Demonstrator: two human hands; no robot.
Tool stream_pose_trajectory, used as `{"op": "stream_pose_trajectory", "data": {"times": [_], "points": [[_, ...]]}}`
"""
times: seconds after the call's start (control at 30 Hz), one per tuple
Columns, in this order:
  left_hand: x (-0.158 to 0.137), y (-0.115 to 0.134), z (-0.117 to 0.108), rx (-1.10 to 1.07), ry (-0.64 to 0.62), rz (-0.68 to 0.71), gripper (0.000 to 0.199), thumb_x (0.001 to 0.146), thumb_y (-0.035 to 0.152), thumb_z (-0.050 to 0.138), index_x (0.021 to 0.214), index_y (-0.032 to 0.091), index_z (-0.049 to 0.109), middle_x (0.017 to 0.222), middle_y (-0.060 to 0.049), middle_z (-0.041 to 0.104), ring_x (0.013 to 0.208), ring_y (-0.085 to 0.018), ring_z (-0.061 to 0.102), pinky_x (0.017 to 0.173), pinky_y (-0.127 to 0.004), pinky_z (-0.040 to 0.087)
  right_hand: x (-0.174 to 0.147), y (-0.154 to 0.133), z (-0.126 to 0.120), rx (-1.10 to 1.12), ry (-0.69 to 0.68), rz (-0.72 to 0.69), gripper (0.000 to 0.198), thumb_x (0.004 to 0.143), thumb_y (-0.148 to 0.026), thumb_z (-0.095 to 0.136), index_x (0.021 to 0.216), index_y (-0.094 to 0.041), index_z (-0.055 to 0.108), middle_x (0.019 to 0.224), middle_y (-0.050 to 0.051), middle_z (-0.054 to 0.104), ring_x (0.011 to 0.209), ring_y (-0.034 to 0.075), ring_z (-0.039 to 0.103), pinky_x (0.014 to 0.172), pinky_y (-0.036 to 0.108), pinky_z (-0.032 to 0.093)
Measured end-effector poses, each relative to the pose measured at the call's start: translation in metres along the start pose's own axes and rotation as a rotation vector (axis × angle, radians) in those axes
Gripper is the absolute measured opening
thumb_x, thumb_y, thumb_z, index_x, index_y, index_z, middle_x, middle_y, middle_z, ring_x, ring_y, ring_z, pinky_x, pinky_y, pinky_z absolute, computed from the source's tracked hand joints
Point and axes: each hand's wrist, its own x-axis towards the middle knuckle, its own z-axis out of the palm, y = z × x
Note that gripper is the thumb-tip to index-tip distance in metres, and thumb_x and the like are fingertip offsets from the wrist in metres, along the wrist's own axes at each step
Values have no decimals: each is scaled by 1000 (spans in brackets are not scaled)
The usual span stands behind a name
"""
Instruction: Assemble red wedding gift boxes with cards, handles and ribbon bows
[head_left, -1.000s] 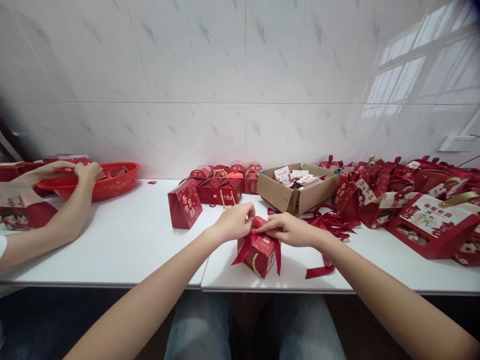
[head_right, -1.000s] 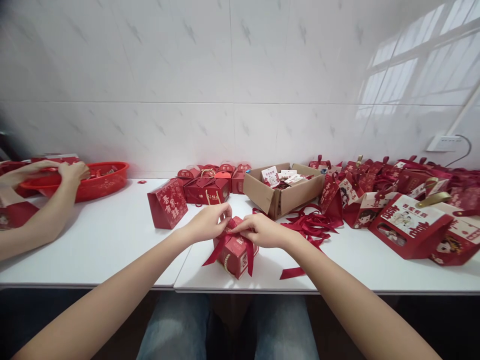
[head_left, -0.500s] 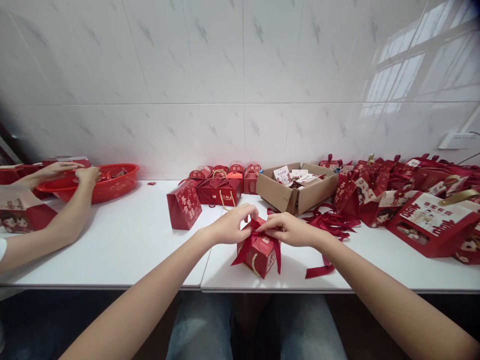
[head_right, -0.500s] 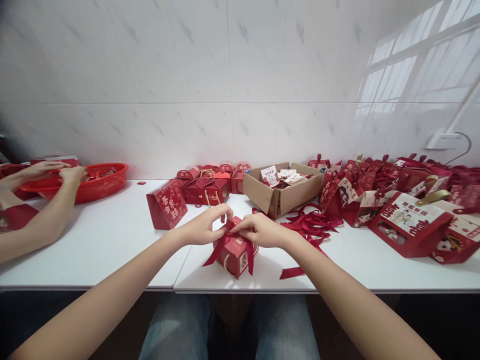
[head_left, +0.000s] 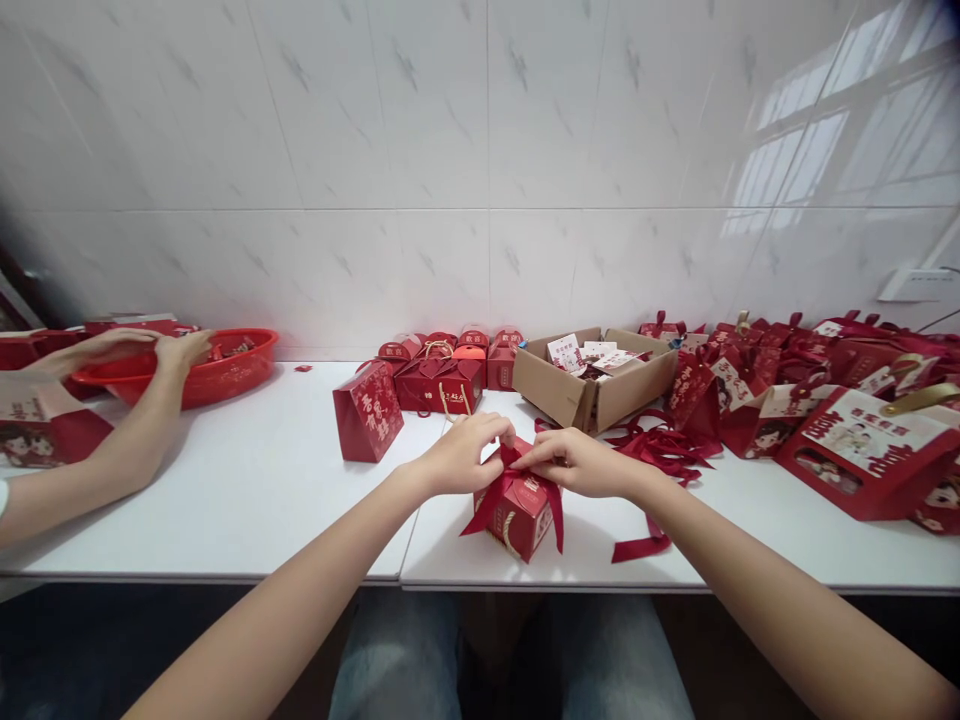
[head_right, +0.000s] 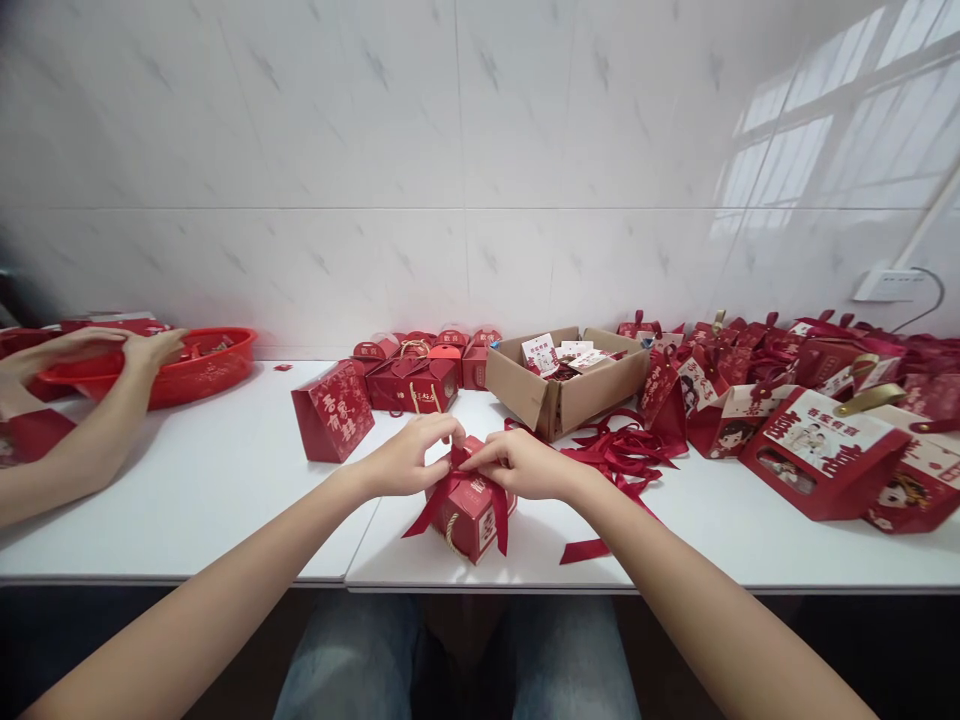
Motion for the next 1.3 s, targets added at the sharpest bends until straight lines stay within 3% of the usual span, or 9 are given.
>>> {"op": "stream_pose_trajectory", "data": {"times": [0.43, 0.63, 0.77, 0.87, 1.0, 1.1, 1.3], "points": [[4, -4, 0, -160, -85, -63, 13, 78, 23, 49, 82, 19, 61, 87, -3, 58, 83, -17, 53, 73, -28, 40, -1, 3, 3, -2, 25, -4, 33, 86, -15, 46, 106, -24, 71, 94, 5, 67, 82, 15, 60, 74, 25, 45], [7, -6, 2, -253, -61, -189, 20, 75, 33, 53, 65, 18, 47, 71, 1, 51, 70, -15, 47, 62, -25, 36, 0, 5, 3, 48, 31, -27, 38, 82, -10, 44, 107, -23, 70, 95, 4, 69, 81, 14, 60, 74, 24, 45], [9, -6, 7, -283, -17, -282, 18, 73, 27, 52, 61, 18, 41, 65, 3, 44, 64, -13, 42, 57, -25, 31, 0, 4, 2, 67, -11, -42, 39, 81, -9, 44, 107, -22, 70, 99, 4, 68, 84, 16, 60, 75, 26, 45], [9, -6, 11, -399, 15, -314, 19, 71, 24, 50, 59, 18, 36, 63, 4, 38, 60, -11, 38, 54, -24, 29, -3, 4, 4, 128, 35, -22, 32, 84, -15, 46, 107, -21, 66, 93, 4, 67, 81, 15, 58, 74, 27, 44], [9, -5, 18, -558, 2, -340, 20, 72, 27, 46, 59, 18, 35, 59, 5, 36, 54, -10, 36, 50, -23, 28, -7, 6, 7, 310, 141, 80, 22, 86, -32, 52, 106, -22, 51, 69, -3, 55, 60, 11, 47, 55, 22, 39], [12, -2, 22, -580, 24, -368, 29, 75, 36, 48, 58, 19, 34, 55, 6, 35, 50, -9, 35, 48, -22, 26, -7, 9, 8, 404, 164, 120, 23, 87, -42, 49, 99, -22, 47, 67, -4, 50, 58, 10, 45, 52, 21, 38], [17, 4, 30, -542, 104, -450, 46, 72, 52, 56, 53, 18, 31, 50, 7, 32, 47, -7, 33, 45, -21, 24, -3, 15, 11, 372, 225, 169, 26, 85, -46, 52, 93, -21, 48, 67, -3, 51, 58, 10, 47, 51, 21, 38]]}}
